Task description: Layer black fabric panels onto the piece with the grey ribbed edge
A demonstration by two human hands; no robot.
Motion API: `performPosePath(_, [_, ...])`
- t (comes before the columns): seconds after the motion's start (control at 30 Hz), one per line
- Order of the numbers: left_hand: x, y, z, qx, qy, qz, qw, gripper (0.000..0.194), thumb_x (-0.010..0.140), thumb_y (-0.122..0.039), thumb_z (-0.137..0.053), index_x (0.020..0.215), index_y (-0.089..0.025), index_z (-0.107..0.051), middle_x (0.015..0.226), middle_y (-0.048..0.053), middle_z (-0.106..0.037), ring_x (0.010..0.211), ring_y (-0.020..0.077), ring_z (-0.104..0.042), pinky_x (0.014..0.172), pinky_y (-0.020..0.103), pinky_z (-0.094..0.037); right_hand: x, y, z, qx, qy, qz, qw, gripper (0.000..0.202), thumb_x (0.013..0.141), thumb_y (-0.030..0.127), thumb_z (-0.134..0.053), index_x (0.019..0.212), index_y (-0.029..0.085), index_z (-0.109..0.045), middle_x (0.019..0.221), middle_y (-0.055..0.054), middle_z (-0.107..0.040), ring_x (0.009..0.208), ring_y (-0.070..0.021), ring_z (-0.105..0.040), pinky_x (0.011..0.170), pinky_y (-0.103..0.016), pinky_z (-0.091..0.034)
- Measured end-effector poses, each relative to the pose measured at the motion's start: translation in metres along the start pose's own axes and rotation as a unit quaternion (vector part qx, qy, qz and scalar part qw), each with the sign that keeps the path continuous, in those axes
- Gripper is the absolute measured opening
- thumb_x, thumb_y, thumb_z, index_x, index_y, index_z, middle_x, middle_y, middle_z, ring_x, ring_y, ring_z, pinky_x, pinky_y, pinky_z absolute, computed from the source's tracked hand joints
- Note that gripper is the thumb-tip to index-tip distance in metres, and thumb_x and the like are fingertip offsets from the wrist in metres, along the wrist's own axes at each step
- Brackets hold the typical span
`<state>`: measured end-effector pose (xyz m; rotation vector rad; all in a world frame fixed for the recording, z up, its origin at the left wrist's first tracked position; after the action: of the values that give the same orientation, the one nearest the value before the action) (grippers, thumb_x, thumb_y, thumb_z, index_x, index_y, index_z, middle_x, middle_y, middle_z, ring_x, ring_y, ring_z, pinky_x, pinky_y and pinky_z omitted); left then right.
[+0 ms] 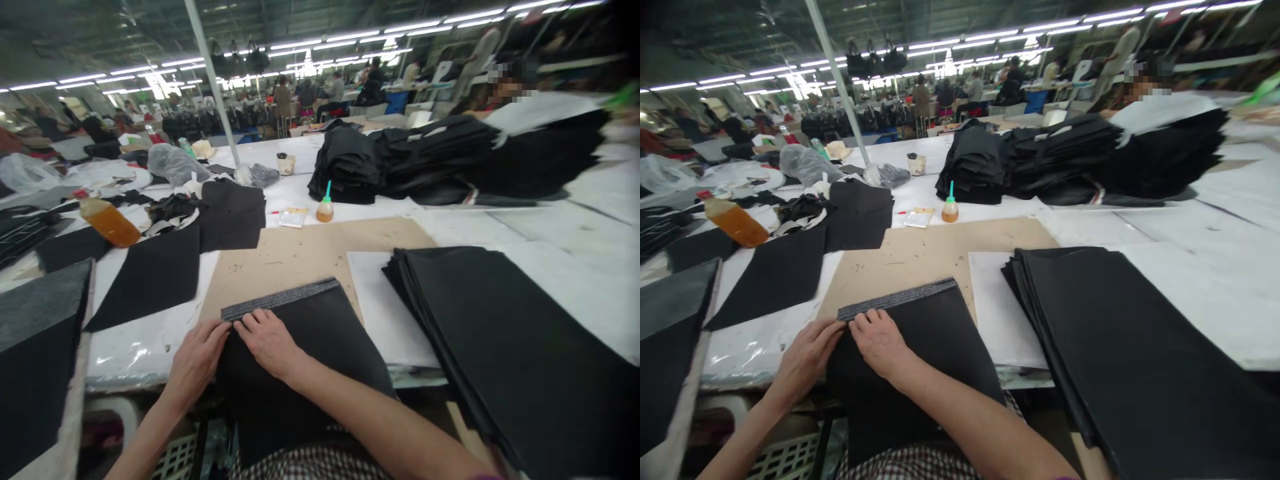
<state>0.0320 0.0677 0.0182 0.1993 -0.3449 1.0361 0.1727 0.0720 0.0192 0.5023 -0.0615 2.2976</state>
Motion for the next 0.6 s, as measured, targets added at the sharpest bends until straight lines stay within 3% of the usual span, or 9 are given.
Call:
performPosePath(0.13, [0.005, -0.012, -0.018, 0.04, 0.019, -0.033, 0.998, 0.024, 0.101, -0.033, -0.044, 0.112, -0.022, -0.063, 0.105, 0.007, -0.066, 0.096, 0.0235, -0.06, 0.082, 0.036, -0.048, -0.019, -0.026, 0.007, -0.028, 0.015, -0.024, 0.999, 0.017, 0.097, 0.016, -0.048, 0.112, 0.014, -0.056, 0.102, -0.007, -0.056, 0.096, -0.0215, -0.048, 0.083, -0.035, -0.044])
performPosePath(0.33, [0.012, 0.0, -0.019, 0.062, 0.062, 0.017, 0.996, 0.036, 0.098, -0.045, -0.05, 0.125, -0.023, -0.058, 0.111, 0.008, -0.067, 0.106, 0.0291, -0.058, 0.087, 0.043, -0.045, -0.089, -0.111, 0.038, -0.1, 0.052, -0.154, 0.982, 0.03, 0.092, 0.007, -0.048, 0.12, 0.015, -0.057, 0.107, -0.011, -0.057, 0.1, -0.0252, -0.05, 0.082, -0.036, -0.047])
performPosePath(0.43, [0.019, 0.0, -0.018, 0.014, 0.082, 0.045, 0.996, 0.028, 0.096, -0.044, -0.051, 0.113, -0.024, -0.063, 0.105, 0.006, -0.068, 0.103, 0.0279, -0.059, 0.087, 0.044, -0.045, -0.113, -0.144, 0.051, -0.117, 0.067, -0.208, 0.969, 0.034, 0.092, 0.004, -0.044, 0.12, 0.017, -0.059, 0.11, -0.012, -0.058, 0.103, -0.0259, -0.051, 0.081, -0.035, -0.047])
performPosePath(0.5, [0.023, -0.001, -0.018, -0.034, 0.092, 0.05, 0.994, 0.022, 0.096, -0.042, -0.052, 0.101, -0.025, -0.065, 0.098, 0.004, -0.067, 0.096, 0.0255, -0.06, 0.085, 0.042, -0.047, -0.115, -0.153, 0.057, -0.133, 0.076, -0.223, 0.963, 0.027, 0.093, 0.007, -0.045, 0.111, 0.016, -0.063, 0.109, -0.013, -0.058, 0.102, -0.0271, -0.052, 0.082, -0.037, -0.047])
performPosePath(0.6, [0.026, -0.008, -0.008, -0.105, 0.062, 0.016, 0.992, 0.023, 0.095, -0.043, -0.052, 0.093, -0.025, -0.066, 0.099, 0.005, -0.065, 0.097, 0.024, -0.061, 0.086, 0.04, -0.051, -0.101, -0.145, 0.064, -0.146, 0.06, -0.208, 0.965, 0.014, 0.095, 0.021, -0.055, 0.102, 0.014, -0.065, 0.108, -0.015, -0.06, 0.106, -0.0302, -0.052, 0.09, -0.043, -0.043])
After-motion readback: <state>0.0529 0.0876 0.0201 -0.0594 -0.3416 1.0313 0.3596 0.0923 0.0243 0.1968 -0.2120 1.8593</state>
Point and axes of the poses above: each hand's wrist, its own x-axis towards the middle knuckle, its own z-axis out of the back of the hand, y = z × x, the point moved 7 cm from there along x, towards the middle knuckle
